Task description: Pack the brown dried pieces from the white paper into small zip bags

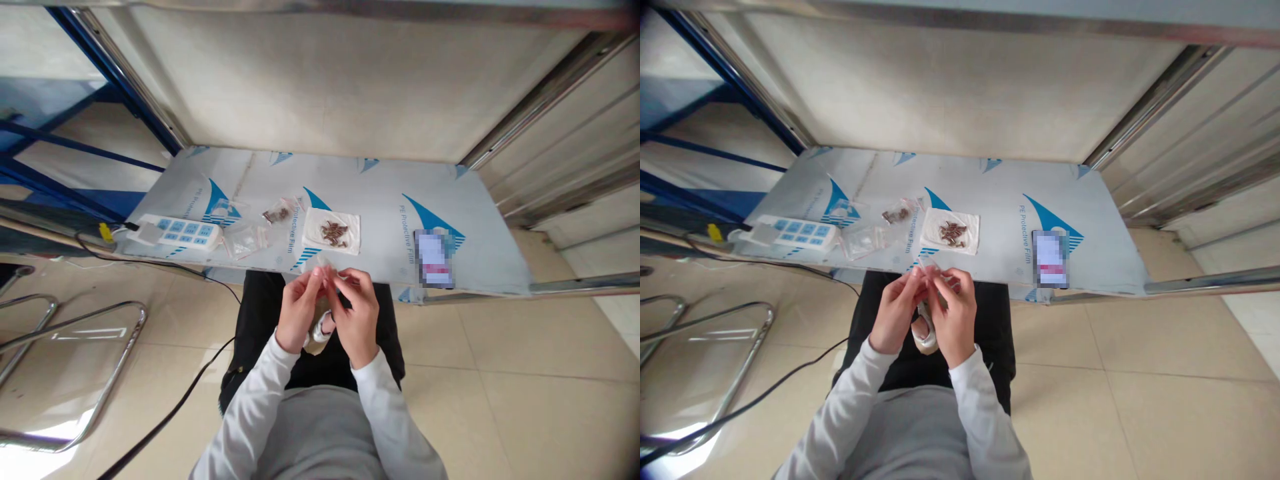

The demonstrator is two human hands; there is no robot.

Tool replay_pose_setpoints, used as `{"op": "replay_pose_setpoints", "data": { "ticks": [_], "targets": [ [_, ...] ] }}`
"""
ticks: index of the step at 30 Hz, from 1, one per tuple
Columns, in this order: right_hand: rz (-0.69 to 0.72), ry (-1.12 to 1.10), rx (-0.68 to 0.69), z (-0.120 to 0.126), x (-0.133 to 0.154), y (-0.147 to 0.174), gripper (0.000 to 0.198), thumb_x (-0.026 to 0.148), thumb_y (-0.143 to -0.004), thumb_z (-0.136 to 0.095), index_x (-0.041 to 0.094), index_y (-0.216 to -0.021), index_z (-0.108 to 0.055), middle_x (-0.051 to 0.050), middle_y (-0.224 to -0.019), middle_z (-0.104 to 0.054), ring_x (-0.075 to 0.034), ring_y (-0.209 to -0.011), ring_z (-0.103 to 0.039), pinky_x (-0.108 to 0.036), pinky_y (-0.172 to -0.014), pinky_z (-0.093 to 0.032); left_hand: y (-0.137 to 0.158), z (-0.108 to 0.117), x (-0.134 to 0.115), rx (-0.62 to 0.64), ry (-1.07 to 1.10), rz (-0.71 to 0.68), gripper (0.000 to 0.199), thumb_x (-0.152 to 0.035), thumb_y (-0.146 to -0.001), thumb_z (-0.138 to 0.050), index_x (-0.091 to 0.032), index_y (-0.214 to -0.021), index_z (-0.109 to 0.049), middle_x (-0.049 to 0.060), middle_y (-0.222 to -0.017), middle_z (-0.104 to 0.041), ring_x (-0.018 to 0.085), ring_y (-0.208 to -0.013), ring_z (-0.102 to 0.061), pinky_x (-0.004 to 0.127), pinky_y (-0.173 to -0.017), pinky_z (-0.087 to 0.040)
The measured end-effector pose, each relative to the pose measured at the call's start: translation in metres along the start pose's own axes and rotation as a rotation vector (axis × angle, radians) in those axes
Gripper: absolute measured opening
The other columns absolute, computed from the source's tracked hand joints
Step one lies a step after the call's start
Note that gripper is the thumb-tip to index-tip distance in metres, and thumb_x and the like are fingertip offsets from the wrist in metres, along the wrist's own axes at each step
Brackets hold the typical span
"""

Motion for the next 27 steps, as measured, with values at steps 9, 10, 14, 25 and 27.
{"op": "replay_pose_setpoints", "data": {
  "ticks": [9, 10, 14, 25, 27],
  "targets": [
    [0.094, 0.051, 0.081, 0.004, -0.006, 0.006, 0.035, 0.021, -0.087, -0.06, 0.02, -0.121, -0.065, -0.013, -0.11, -0.056, -0.024, -0.102, -0.056, -0.042, -0.083, -0.052, -0.002, 0.009, 0.001, 0.062, -0.07, 0.049, 0.033, -0.042, -0.073, -0.073, -0.013, -0.088, -0.075, 0.004, -0.077, -0.071, 0.011, -0.068, -0.061, 0.02, -0.065, -0.048],
    [0.083, 0.054, 0.06, 0.003, -0.007, 0.007, 0.032, 0.021, -0.087, -0.06, 0.021, -0.119, -0.067, -0.012, -0.107, -0.057, -0.024, -0.099, -0.057, -0.041, -0.082, -0.052, -0.002, 0.01, 0.002, 0.08, -0.069, 0.053, 0.032, -0.041, -0.071, -0.075, -0.013, -0.087, -0.076, 0.004, -0.079, -0.071, 0.012, -0.07, -0.062, 0.021, -0.069, -0.049],
    [0.069, 0.033, 0.056, -0.001, -0.01, 0.008, 0.029, 0.019, -0.089, -0.058, 0.022, -0.116, -0.068, -0.009, -0.097, -0.063, -0.021, -0.093, -0.06, -0.038, -0.083, -0.053, -0.003, 0.013, 0.005, -0.017, 0.106, 0.116, 0.031, -0.035, -0.059, -0.084, -0.012, -0.077, -0.075, 0.004, -0.074, -0.071, 0.011, -0.066, -0.063, 0.022, -0.07, -0.05],
    [-0.206, -0.351, 0.194, 0.003, -0.004, 0.002, 0.016, 0.026, -0.089, -0.06, 0.02, -0.095, -0.073, -0.008, -0.096, -0.072, -0.02, -0.089, -0.068, -0.031, -0.081, -0.055, -0.009, 0.02, 0.005, 0.028, -0.003, 0.056, 0.03, -0.037, -0.061, -0.084, -0.01, -0.066, -0.071, 0.002, -0.062, -0.066, 0.008, -0.057, -0.055, 0.019, -0.06, -0.043],
    [-0.341, -0.492, 0.298, 0.005, -0.008, 0.0, 0.018, 0.03, -0.088, -0.061, 0.019, -0.095, -0.073, -0.008, -0.095, -0.073, -0.02, -0.086, -0.069, -0.03, -0.076, -0.055, -0.01, 0.024, 0.004, 0.079, -0.024, 0.05, 0.03, -0.037, -0.063, -0.083, -0.01, -0.066, -0.07, 0.001, -0.06, -0.065, 0.007, -0.056, -0.054, 0.019, -0.058, -0.042]
  ]
}}
Point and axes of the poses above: each hand's wrist, its own y-axis away from the middle knuckle, its own z-axis out of the back of the hand, x = y × z, the point moved 1 cm from there along -y, towards the middle knuckle
